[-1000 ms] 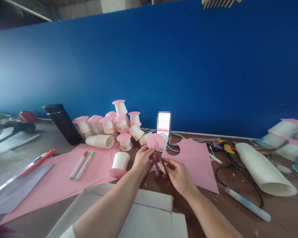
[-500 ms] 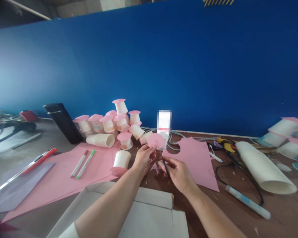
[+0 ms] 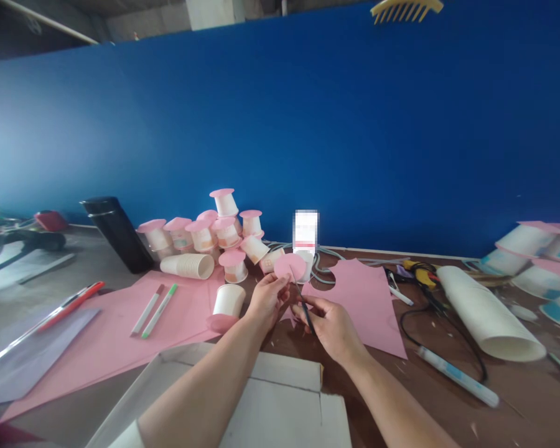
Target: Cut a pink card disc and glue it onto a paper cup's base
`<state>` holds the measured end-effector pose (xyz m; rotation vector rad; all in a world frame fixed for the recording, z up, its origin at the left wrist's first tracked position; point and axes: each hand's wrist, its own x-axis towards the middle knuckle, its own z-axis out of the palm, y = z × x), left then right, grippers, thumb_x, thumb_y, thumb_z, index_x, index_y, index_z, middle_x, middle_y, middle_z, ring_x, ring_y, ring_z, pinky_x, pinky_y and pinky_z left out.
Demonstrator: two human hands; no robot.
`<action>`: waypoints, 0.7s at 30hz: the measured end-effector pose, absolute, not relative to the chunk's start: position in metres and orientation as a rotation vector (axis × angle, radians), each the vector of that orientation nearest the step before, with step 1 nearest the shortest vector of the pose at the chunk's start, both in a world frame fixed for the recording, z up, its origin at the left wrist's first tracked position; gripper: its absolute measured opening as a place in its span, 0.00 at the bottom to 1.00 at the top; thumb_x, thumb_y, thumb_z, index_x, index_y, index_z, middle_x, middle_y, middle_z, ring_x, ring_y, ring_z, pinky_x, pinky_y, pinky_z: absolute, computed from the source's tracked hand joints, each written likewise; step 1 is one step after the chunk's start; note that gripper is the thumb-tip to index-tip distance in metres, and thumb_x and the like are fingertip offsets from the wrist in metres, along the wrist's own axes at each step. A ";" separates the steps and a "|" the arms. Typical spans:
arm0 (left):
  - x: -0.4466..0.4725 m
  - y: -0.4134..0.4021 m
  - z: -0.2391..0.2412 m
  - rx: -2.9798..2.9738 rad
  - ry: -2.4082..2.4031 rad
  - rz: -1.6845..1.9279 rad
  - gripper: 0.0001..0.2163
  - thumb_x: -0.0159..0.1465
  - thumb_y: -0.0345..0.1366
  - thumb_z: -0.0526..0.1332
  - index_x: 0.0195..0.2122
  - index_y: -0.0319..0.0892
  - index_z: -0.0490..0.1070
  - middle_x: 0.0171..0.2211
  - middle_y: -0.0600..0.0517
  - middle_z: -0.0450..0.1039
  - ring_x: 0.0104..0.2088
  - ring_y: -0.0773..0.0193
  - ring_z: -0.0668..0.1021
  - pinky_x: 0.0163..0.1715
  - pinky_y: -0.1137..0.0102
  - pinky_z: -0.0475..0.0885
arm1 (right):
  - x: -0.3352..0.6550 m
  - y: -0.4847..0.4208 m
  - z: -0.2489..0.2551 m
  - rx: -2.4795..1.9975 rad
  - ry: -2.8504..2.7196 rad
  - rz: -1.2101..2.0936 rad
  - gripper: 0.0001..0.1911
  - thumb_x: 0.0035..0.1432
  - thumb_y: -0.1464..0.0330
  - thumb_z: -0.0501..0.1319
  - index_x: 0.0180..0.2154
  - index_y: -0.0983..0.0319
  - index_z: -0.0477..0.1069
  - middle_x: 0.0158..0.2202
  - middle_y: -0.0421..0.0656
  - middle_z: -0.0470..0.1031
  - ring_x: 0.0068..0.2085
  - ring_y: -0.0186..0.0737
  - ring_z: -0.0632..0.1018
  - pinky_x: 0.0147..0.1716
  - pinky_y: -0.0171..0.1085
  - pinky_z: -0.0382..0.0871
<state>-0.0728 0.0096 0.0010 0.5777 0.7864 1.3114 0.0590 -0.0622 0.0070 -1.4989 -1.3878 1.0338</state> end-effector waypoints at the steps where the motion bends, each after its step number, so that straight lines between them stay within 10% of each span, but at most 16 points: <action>1: -0.073 0.009 0.001 0.579 0.788 1.311 0.18 0.38 0.38 0.76 0.23 0.38 0.68 0.19 0.57 0.67 0.19 0.76 0.67 0.20 0.79 0.59 | 0.059 -0.062 0.007 -1.501 -1.392 1.028 0.28 0.51 0.53 0.66 0.49 0.64 0.77 0.21 0.38 0.73 0.26 0.37 0.72 0.27 0.33 0.63; 21: -0.080 0.019 0.004 0.663 0.897 1.555 0.13 0.48 0.38 0.70 0.26 0.39 0.67 0.17 0.57 0.67 0.19 0.73 0.69 0.22 0.77 0.59 | 0.054 -0.060 -0.006 -1.530 -1.387 1.051 0.24 0.54 0.54 0.64 0.47 0.61 0.76 0.21 0.37 0.73 0.25 0.37 0.73 0.25 0.34 0.65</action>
